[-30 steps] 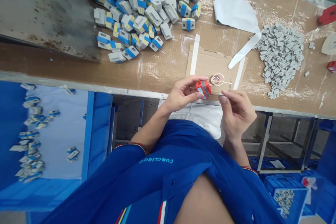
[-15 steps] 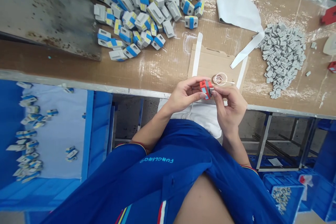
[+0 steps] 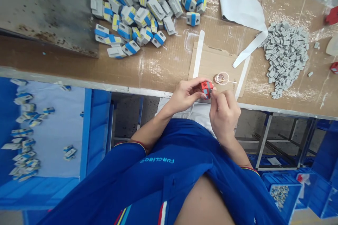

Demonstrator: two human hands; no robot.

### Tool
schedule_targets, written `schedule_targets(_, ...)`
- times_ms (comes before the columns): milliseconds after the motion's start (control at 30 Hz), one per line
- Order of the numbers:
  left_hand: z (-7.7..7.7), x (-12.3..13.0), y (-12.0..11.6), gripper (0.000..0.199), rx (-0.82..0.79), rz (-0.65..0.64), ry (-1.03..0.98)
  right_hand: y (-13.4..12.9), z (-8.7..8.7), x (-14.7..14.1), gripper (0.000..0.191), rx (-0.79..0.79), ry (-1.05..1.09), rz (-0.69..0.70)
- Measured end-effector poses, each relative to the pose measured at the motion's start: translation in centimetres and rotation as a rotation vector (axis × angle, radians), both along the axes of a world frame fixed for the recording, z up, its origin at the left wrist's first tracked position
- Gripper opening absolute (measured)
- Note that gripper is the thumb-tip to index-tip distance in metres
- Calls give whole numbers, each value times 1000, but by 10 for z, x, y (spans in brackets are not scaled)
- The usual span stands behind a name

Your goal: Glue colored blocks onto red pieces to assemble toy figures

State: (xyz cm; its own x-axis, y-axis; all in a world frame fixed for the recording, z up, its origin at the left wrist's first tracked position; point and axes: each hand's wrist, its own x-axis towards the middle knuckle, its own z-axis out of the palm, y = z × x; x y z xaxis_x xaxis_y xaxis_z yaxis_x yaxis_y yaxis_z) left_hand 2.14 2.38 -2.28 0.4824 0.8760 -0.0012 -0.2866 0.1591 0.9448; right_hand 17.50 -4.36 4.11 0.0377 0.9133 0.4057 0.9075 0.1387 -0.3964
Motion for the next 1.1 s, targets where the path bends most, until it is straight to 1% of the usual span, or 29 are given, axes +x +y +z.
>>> schedule_targets(100, -2, 0, -3, 46, 20, -11, 17, -3, -3, -6, 23, 39, -78, -3)
schedule_targets(167, -3, -1, -4, 47, 39, -3, 24, -6, -5, -8, 22, 53, -87, -3)
schedule_targets(267, -3, -3, -2, 46, 44, -16, 4, -9, -5, 1, 20, 38, 22, 33)
schedule_targets(333, -1, -6, 1, 45, 39, -76, -26, -9, -3, 14, 17, -24, 194, 96)
schedule_targets(400, 2, -8, 4, 46, 47, -157, -34, -7, -1, 29, 11, -138, 381, 152)
schedule_targets(467, 4, -11, 7, 48, 74, -230, -18, -2, 2, 43, 5, -243, 504, 189)
schedule_targets(600, 6, -14, 11, 47, 165, -282, 59, 10, 8, 57, 15, -378, 573, 294)
schedule_targets(667, 6, -15, 11, 44, 225, -287, 117, 14, 11, 58, 19, -439, 582, 348)
schedule_targets(733, 7, -17, 11, 42, 274, -292, 150, 15, 12, 57, 21, -471, 579, 373)
schedule_targets(833, 8, -18, 11, 38, 321, -288, 157, 12, 13, 52, 22, -479, 588, 361)
schedule_targets(933, 8, -18, 10, 34, 354, -280, 181, 6, 12, 45, 23, -489, 623, 310)
schedule_targets(1100, 4, -19, 8, 37, 383, -232, 216, 4, 8, 38, 21, -512, 629, 223)
